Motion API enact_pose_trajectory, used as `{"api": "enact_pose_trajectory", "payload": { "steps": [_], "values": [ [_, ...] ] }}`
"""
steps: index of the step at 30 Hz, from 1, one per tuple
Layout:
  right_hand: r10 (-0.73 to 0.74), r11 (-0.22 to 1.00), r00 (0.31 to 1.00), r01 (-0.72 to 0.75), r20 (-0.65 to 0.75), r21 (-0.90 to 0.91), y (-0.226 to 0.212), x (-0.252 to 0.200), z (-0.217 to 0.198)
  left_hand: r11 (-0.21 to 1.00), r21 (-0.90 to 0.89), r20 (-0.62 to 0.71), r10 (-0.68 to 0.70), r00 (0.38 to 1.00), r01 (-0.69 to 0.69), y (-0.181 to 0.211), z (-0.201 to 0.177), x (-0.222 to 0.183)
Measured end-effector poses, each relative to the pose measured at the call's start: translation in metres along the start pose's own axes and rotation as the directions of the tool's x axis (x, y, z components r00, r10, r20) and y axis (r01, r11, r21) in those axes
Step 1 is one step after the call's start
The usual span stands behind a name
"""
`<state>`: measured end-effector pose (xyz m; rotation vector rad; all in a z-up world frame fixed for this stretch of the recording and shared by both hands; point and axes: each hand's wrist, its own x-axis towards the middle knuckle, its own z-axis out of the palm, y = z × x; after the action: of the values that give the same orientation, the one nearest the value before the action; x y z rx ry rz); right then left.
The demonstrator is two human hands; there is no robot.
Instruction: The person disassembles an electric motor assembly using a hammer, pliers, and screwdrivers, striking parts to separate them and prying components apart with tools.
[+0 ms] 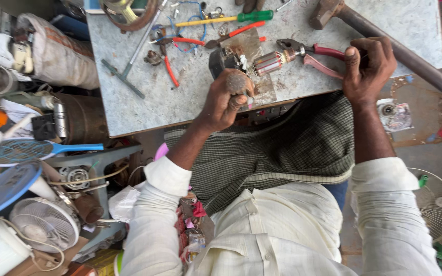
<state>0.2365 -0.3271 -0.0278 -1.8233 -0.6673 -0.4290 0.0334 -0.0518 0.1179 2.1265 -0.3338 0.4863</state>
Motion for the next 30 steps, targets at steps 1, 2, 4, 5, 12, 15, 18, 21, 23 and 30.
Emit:
{"api": "enact_pose_trajectory", "payload": {
  "steps": [1,2,4,5,12,15,18,21,23,30],
  "values": [
    [-0.017,0.999,1.0,0.017,0.009,0.042,-0.003,0.0,0.0,1.0,0.009,0.008,0.002,1.0,-0.002,-0.001,0.0,0.001],
    [-0.019,0.999,1.0,0.019,0.001,0.041,-0.005,0.003,0.001,0.999,0.018,-0.008,0.028,1.0,-0.028,-0.001,0.004,0.002],
    [-0.041,0.999,0.999,0.041,-0.002,0.0,-0.009,0.007,0.0,0.998,0.019,-0.025,0.06,0.998,-0.059,-0.003,0.007,0.003],
    [-0.043,0.999,0.999,0.043,-0.003,-0.009,-0.011,0.008,-0.002,0.998,-0.006,-0.05,0.057,0.997,-0.057,-0.005,0.009,0.003],
    [0.019,1.0,0.998,-0.019,0.056,-0.004,-0.02,0.011,-0.005,0.998,-0.033,-0.125,0.057,0.991,-0.061,-0.008,0.018,0.001],
    [0.044,0.998,0.995,-0.048,0.091,0.047,-0.02,0.008,-0.012,0.995,0.066,-0.125,0.085,0.989,-0.077,-0.009,0.019,0.0],
    [-0.046,0.997,0.998,0.049,0.053,-0.055,-0.008,0.03,-0.016,0.985,0.131,-0.102,0.122,0.987,-0.108,-0.01,0.02,0.0],
    [-0.204,0.872,0.973,0.229,0.105,-0.433,0.004,0.041,-0.033,0.972,0.193,-0.096,0.155,0.983,-0.134,-0.014,0.022,-0.002],
    [-0.269,0.693,0.944,0.329,0.193,-0.642,0.007,0.056,-0.04,0.961,0.207,-0.116,0.209,0.971,-0.182,-0.014,0.023,0.0],
    [0.232,0.705,0.825,0.223,0.516,-0.674,0.022,0.074,-0.022,0.968,0.217,-0.117,0.157,0.981,-0.129,-0.012,0.023,-0.001]
  ]
}}
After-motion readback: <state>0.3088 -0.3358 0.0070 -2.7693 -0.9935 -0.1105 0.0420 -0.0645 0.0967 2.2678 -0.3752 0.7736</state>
